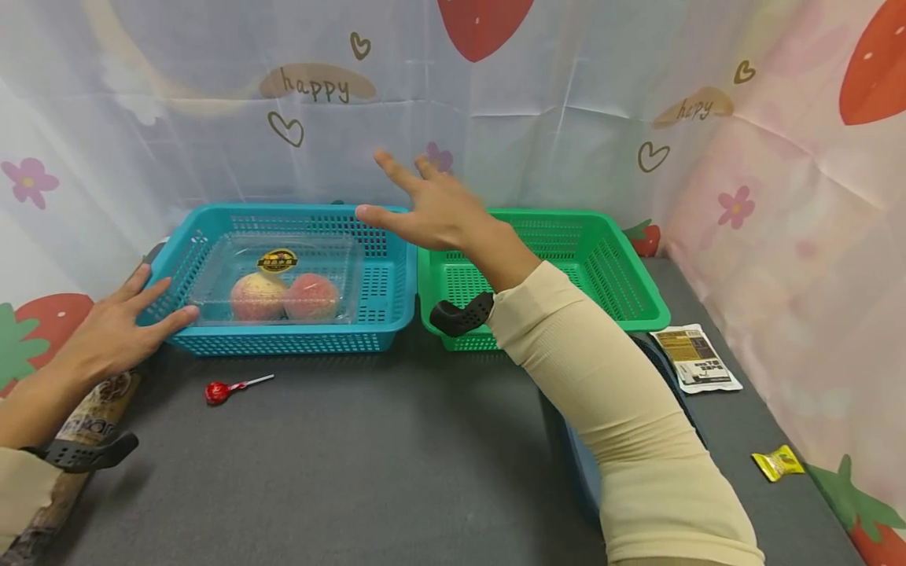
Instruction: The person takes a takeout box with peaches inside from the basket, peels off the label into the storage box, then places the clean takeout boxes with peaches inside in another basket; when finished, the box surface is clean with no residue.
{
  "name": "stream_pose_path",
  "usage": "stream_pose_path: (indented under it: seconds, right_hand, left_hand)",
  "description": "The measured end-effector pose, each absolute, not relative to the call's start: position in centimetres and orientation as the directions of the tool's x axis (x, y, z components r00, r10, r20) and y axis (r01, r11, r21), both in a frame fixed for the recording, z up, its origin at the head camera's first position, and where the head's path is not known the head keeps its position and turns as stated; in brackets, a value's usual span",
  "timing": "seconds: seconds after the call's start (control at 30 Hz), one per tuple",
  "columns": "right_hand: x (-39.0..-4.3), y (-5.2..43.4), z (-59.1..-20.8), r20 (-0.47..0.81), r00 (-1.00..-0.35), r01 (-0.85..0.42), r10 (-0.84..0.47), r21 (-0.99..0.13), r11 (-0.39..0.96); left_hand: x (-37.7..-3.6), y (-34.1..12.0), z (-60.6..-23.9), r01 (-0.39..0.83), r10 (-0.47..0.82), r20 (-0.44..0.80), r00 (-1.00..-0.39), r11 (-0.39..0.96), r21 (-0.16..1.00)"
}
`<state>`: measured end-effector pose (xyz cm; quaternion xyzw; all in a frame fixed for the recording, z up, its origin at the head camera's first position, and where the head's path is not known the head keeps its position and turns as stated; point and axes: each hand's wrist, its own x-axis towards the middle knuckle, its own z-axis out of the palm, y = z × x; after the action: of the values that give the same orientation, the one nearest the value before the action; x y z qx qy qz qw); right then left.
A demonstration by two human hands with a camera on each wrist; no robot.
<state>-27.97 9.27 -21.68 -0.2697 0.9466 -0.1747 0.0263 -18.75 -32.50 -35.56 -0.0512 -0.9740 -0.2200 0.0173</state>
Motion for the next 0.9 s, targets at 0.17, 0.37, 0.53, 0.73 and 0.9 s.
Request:
stream_pose_path:
  seconds: [0.17,0.37,0.53,0.73,0.9]
  right_hand:
    - [-28.3,8.0,-22.3,0.032,-0.851,-0.497,-0.524,-0.371,0.785]
    - [-28.5,6.5,-23.3,0.031,-0.853,-0.481,-0.521,-0.435,0.761]
    - [-28.9,5.3,-24.4,0.054,-0.844,-0.481,-0.533,-0.514,0.710]
    - [-29.4,4.0,-25.9,0.027,-0.864,-0.406,-0.503,-0.627,0.664]
    - [-29.8,2.9,-27.2,-0.019,-0.882,-0.334,-0.470,-0.680,0.653]
  left_hand:
    - [-18.8,-32.5,-35.7,0.104,0.084,0.064,-0.994,0.900,0.424]
    - [-18.9,-32.5,-35.7,0.091,0.070,0.063,-0.995,0.903,0.421]
    - [-18.9,-32.6,-35.8,0.088,0.067,0.065,-0.996,0.905,0.417]
    - [-18.9,-32.6,-35.9,0.068,0.055,0.042,-0.998,0.903,0.424]
    - [-18.8,-32.5,-35.9,0.057,0.046,0.036,-0.998,0.899,0.434]
